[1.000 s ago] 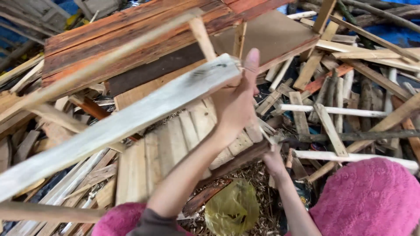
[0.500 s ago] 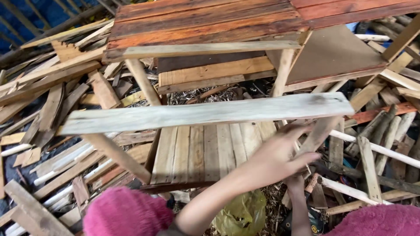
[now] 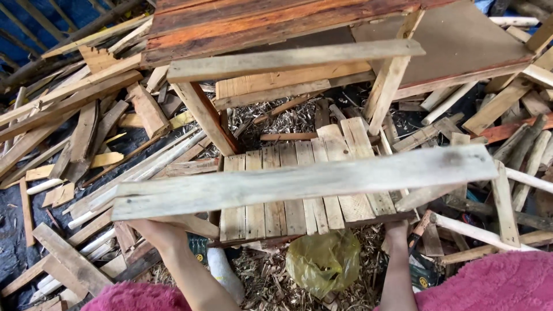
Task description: Assembling a wooden structure from scrap lumber using a hammer and nails
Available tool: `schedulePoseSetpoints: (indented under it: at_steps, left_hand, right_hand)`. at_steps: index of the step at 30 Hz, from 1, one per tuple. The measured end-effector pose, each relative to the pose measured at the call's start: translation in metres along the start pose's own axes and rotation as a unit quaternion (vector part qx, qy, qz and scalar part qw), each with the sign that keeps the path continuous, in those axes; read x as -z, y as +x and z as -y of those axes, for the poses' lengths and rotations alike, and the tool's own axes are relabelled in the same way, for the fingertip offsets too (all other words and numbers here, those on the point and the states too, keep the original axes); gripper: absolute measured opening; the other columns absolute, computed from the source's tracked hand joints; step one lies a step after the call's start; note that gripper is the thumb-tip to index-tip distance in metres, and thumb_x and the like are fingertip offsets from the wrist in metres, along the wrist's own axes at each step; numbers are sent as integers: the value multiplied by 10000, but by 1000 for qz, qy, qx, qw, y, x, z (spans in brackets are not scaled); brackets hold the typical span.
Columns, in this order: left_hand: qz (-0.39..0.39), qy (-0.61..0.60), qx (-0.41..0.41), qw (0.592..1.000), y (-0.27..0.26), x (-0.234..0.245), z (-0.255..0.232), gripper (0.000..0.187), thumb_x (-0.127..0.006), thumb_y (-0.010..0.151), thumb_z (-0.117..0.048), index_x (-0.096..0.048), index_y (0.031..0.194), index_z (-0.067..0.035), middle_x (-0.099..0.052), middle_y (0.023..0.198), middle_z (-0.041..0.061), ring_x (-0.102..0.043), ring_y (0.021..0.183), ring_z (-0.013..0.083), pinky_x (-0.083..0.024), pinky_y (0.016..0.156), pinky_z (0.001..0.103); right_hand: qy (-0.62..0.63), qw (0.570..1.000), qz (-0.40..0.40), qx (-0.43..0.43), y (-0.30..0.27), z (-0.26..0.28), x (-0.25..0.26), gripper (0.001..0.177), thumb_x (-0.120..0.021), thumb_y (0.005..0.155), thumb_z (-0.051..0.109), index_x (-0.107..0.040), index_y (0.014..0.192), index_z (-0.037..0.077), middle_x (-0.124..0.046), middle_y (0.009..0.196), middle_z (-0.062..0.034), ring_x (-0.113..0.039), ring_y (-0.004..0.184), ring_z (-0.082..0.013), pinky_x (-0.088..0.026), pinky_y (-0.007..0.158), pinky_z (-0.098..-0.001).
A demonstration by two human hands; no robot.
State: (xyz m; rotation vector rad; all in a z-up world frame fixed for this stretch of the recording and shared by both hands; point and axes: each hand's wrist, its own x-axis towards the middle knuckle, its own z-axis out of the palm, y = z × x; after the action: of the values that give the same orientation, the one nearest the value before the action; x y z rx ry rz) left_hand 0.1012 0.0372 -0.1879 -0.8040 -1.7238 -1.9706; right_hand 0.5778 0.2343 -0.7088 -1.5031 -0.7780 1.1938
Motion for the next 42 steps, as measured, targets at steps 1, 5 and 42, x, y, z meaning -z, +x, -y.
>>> schedulePoseSetpoints:
  at_steps: [1,5,42]
  left_hand:
    - [15,-30,20,999,-2,1,3,693,-298,1048,-681,-380,1404,-92,-398,1338,215,-387,1215,385,-283,1086,626]
    - [67,-106,86,988,-15,19,9,837,-222,901,-813,-388,1323,-110,-424,1256,124,-429,1103,278,-349,1063,581]
    - [80,-197,254,944,64,-53,20,1056,-245,679,-862,-529,1374,-120,-497,617,-67,-484,470,40,-381,406,227]
  right_hand:
    - [15,1000,8,-1,-1,2,0,390,-695,1003,90,-583,1333,-85,-598,1164,-286,-603,1054,-427,-480,924,-524]
    - [25,997,-46,49,-30,25,-6,346,-664,994,35,-581,1275,-150,-618,1097,-274,-584,1069,-314,-459,885,-475]
    - [12,996,54,-66,1,189,-68,427,-588,990,72,-501,1403,9,-577,1366,-93,-592,1185,-177,-458,1145,-255]
